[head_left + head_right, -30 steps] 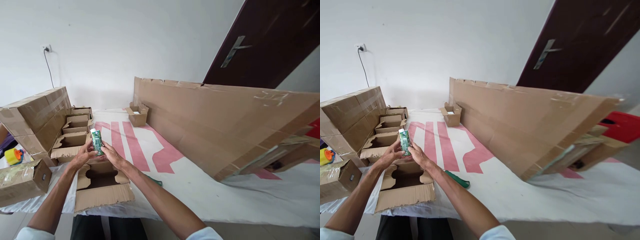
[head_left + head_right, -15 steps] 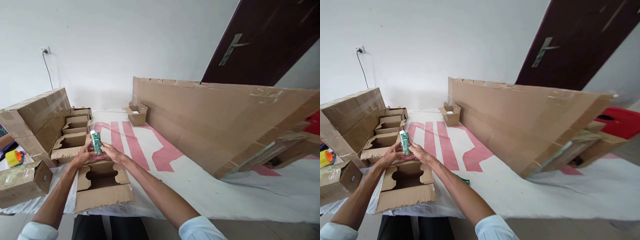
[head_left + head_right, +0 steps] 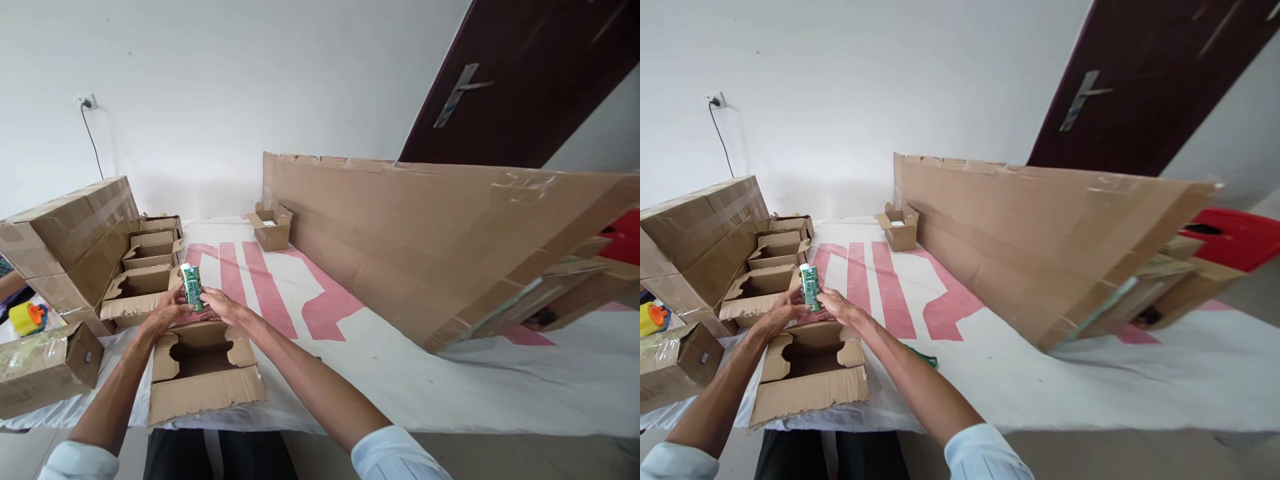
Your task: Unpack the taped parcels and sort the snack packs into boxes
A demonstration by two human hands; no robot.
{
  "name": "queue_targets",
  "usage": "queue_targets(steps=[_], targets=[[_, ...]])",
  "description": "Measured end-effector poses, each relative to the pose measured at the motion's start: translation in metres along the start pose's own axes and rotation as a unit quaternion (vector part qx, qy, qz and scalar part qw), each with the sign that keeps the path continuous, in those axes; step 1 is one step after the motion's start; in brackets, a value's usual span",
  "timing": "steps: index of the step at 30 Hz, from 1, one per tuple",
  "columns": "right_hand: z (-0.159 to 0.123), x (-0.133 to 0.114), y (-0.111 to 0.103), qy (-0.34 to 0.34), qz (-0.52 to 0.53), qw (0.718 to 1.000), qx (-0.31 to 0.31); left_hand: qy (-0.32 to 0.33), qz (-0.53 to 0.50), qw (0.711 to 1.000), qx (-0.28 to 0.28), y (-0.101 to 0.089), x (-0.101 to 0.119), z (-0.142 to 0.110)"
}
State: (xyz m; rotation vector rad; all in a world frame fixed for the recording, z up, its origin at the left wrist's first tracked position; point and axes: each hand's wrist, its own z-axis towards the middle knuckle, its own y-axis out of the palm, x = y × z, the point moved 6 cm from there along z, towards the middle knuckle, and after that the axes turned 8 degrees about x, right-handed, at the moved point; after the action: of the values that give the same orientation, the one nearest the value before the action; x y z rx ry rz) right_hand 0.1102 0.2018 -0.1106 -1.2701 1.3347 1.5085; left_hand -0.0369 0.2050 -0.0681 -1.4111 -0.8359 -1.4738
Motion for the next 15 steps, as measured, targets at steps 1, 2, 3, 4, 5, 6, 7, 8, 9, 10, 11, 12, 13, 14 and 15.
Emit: queue_targets(steps=[1,2,3,4,5,6,7,8,9,10,11,12,13,14,15], targets=[[0.0015,0.0014,-0.0001,0.002,-0.001,1.000,-0.001,-0.007,0.002,1.000,0.000,0.0004,-0.0004,-0.0001],[0.0029,0.0027,-0.0001,0.004,-0.003,1.000,-0.002,-0.013,0.005,1.000,0.000,0.0008,-0.0008,-0.0001],[0.0043,0.0038,-0.0002,0.005,-0.004,1.000,-0.003,-0.017,0.007,1.000,0.000,0.0011,-0.0011,0.0000],[0.0056,0.0048,-0.0005,0.005,-0.005,1.000,-0.004,-0.020,0.010,1.000,0.000,0.0013,-0.0015,0.0002],[0.0068,0.0057,-0.0009,0.003,-0.007,1.000,-0.003,-0.023,0.012,1.000,0.001,0.0014,-0.0020,0.0004],[0.0078,0.0064,-0.0015,0.001,-0.008,1.000,-0.001,-0.026,0.013,1.000,0.002,0.0015,-0.0026,0.0006],[0.0086,0.0071,-0.0020,-0.001,-0.010,1.000,0.001,-0.028,0.014,1.000,0.002,0.0015,-0.0032,0.0007],[0.0092,0.0078,-0.0023,-0.002,-0.011,1.000,0.003,-0.030,0.014,0.999,0.002,0.0015,-0.0039,0.0008],[0.0095,0.0083,-0.0025,-0.002,-0.013,1.000,0.004,-0.031,0.013,0.999,0.002,0.0014,-0.0047,0.0008],[0.0095,0.0086,-0.0025,-0.003,-0.015,1.000,0.006,-0.031,0.012,0.999,0.001,0.0012,-0.0053,0.0007],[0.0092,0.0087,-0.0022,-0.002,-0.016,1.000,0.006,-0.030,0.012,0.999,0.001,0.0009,-0.0059,0.0007],[0.0085,0.0085,-0.0015,-0.001,-0.018,1.000,0.006,-0.028,0.011,1.000,0.001,0.0005,-0.0063,0.0006],[0.0074,0.0078,-0.0006,0.000,-0.019,1.000,0.004,-0.025,0.010,1.000,0.001,0.0000,-0.0063,0.0006],[0.0060,0.0066,0.0004,-0.001,-0.020,1.000,0.002,-0.020,0.009,1.000,0.002,-0.0005,-0.0061,0.0007],[0.0043,0.0050,0.0013,-0.004,-0.021,1.000,0.001,-0.014,0.007,1.000,0.004,-0.0012,-0.0056,0.0007]])
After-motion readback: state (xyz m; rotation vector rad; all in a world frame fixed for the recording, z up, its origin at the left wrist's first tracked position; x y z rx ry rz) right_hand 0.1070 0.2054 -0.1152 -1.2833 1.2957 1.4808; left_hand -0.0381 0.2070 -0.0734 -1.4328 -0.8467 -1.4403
